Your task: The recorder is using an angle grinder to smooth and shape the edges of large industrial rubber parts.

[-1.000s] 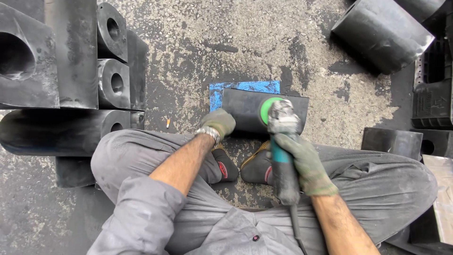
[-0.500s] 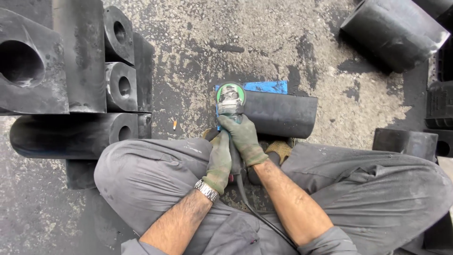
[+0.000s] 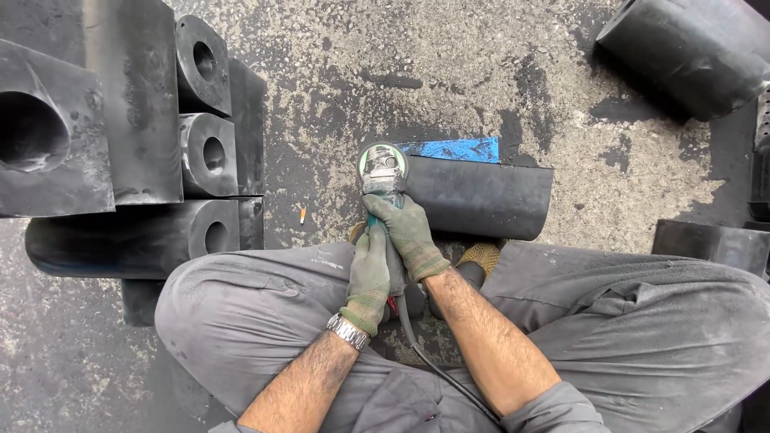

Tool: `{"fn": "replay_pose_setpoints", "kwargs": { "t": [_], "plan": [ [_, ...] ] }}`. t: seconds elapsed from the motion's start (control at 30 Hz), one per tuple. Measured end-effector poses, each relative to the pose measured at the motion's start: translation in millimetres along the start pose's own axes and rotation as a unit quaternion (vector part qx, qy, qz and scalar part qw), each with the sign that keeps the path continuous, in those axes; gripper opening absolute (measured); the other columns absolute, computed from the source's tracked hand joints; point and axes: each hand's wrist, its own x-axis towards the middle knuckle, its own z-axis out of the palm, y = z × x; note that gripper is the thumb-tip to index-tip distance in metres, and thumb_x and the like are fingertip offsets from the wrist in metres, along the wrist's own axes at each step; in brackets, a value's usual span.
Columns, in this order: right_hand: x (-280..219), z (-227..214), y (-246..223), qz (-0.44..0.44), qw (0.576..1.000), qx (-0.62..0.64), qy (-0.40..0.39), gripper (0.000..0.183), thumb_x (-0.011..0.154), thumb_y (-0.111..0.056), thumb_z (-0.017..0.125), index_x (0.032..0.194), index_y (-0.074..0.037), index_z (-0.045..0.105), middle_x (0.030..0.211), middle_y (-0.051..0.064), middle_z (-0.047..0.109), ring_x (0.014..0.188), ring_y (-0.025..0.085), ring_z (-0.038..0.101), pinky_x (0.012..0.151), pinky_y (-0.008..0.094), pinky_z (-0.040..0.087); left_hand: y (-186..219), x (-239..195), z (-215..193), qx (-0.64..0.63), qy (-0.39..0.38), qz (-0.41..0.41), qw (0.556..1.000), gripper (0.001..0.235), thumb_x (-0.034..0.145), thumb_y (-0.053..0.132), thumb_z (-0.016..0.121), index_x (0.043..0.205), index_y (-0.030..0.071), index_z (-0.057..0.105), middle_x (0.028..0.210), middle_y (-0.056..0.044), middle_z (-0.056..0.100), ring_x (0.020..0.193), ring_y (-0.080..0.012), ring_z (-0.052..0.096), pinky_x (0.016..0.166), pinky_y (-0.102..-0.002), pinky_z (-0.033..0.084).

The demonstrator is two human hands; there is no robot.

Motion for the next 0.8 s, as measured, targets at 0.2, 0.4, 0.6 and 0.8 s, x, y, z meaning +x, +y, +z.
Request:
{"fn": "replay_pose_setpoints", "kwargs": {
  "t": [0.2,0.4,0.6,0.8],
  "plan": [
    [-15,-23,-2,0.028,0.999,0.046,0.004,0.037,0.088,-0.026,0.077,0.112,-0.002,0.066,0.086,0.008,0.071,0.067,0.015,0.069,0.063,0.031,0.057,21,-22,14,0.029,-0.036,-0.072,0.996,0.067,0.097,0.062,0.040,0.146,0.018,0.050,0.121,-0.009,0.066,0.116,-0.0238,0.063,0.101,-0.036,0.046],
    [-22,-70,2,-0.005,0.990,0.131,0.059,0.035,0.089,-0.025,0.076,0.113,-0.001,0.068,0.086,0.011,0.072,0.066,0.018,0.070,0.062,0.031,0.058,16,-30,47,0.121,-0.069,0.051,0.989,0.061,0.097,0.056,0.044,0.139,0.014,0.056,0.121,-0.019,0.071,0.115,-0.0365,0.067,0.099,-0.044,0.049],
    [-31,-78,-18,0.008,0.982,0.158,0.104,0.037,0.089,-0.026,0.075,0.114,-0.001,0.065,0.086,0.011,0.073,0.067,0.019,0.071,0.061,0.033,0.059,12,-30,60,0.174,-0.084,0.085,0.977,0.060,0.097,0.055,0.044,0.138,0.012,0.054,0.122,-0.024,0.069,0.116,-0.0443,0.064,0.098,-0.051,0.047],
    [-21,-64,-2,-0.002,0.990,0.129,0.061,0.036,0.088,-0.024,0.077,0.113,0.000,0.066,0.085,0.011,0.072,0.065,0.018,0.069,0.060,0.032,0.058,19,-35,50,0.167,-0.045,0.026,0.985,0.069,0.096,0.061,0.037,0.147,0.016,0.048,0.125,-0.025,0.068,0.118,-0.0449,0.063,0.100,-0.051,0.047]
  ]
}}
